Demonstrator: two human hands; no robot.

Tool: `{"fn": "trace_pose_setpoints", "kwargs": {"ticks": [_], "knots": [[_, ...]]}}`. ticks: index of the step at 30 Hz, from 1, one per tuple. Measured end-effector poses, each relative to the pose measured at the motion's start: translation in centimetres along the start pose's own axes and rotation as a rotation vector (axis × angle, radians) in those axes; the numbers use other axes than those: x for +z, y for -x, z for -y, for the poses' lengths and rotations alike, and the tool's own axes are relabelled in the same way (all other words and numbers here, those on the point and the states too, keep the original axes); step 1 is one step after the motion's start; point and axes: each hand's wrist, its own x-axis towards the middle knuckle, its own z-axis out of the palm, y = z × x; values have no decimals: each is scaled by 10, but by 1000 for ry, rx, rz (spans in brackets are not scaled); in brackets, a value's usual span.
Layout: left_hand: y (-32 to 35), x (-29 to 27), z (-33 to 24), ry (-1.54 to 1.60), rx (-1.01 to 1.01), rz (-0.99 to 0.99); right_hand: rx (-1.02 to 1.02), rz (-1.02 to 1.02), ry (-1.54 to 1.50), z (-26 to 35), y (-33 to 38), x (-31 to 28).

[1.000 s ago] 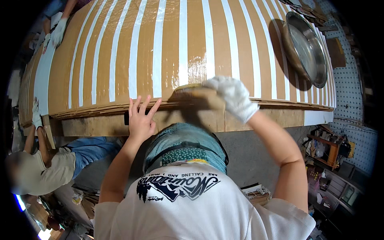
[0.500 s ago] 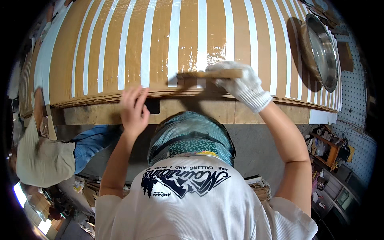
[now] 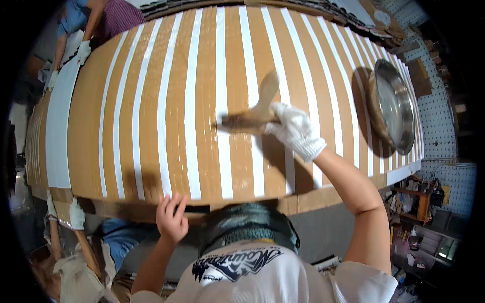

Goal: The person repeatedly dips a brush into a metal bowl and applies a clear liquid to the surface of a large, striped cardboard structure. The person works methodically across the surface, ensuring even coverage.

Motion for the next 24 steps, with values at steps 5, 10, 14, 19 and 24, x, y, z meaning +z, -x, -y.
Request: {"fn": "trace_pose_setpoints", "kwargs": {"ticks": [5, 10, 14, 19, 24], "knots": [[-9, -1, 6, -2, 62, 38, -26, -277, 9, -57, -142, -36], [3, 5, 12, -14, 2, 218, 37, -315, 155, -89, -281, -57], [2, 15, 11, 42, -87, 442, -19, -404, 193, -100, -368, -71], [13, 19, 12, 17, -157, 551, -78, -562, 307, -125, -441, -70], [13, 20, 13, 2, -58, 275, -134, -640, -198, -134, -470, -89]]}}
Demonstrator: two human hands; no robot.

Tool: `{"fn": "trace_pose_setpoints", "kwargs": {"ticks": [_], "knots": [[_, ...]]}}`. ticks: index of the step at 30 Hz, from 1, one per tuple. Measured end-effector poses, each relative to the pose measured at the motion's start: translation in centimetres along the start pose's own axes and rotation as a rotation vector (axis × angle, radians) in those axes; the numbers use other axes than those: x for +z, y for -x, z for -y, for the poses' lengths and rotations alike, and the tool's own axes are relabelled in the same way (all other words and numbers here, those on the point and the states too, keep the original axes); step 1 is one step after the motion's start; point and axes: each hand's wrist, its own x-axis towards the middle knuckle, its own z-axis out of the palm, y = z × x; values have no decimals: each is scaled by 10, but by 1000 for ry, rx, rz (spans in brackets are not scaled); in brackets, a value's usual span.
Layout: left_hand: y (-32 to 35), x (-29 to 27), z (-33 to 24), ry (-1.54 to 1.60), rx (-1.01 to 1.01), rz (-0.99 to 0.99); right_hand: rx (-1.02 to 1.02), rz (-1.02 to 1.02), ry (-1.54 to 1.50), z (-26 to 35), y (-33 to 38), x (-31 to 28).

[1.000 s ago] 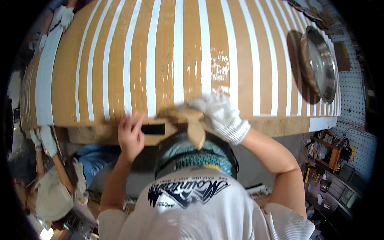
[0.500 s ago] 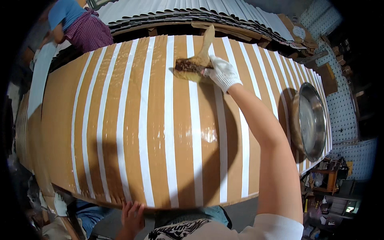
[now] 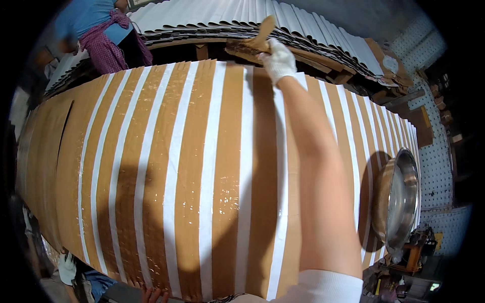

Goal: The person repeatedly dips a brush into a metal bowl and applies a clear liquid to the surface of a large, striped cardboard structure. The person works methodically across the surface, ensuring even coverage.

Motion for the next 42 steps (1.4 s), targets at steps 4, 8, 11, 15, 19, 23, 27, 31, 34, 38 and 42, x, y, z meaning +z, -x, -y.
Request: {"fn": "trace_pose_setpoints", "kwargs": {"ticks": [4, 8, 11, 15, 19, 23, 27, 31, 34, 38, 42], "knots": [[9, 4, -6, -16, -33, 12, -101, 398, 71, 27, 0, -18], [-7, 2, -2, 28, 48, -62, -165, 235, 240, -14, 13, -1], [8, 6, 6, 33, 44, 54, -13, 149, 157, -17, -7, 10], [10, 9, -1, 14, -1, 46, -140, 253, -83, 64, -12, 16], [23, 18, -2, 28, 4, 38, -162, 355, 409, 108, 23, 77], [24, 21, 7, 4, 33, 156, -324, 259, 575, 60, -20, 94], [10, 9, -3, 54, -19, 75, -310, 209, 261, 129, -22, 86], [4, 26, -3, -8, 33, -205, -490, 199, 310, 96, 1, 116], [0, 16, 1, -25, 60, -226, -119, 190, 225, 97, -14, 122], [19, 27, 2, 52, 54, 4, 87, -30, -333, 174, -10, 134], [27, 36, -4, 171, 17, 32, 130, 69, -920, 256, 2, 144]]}}
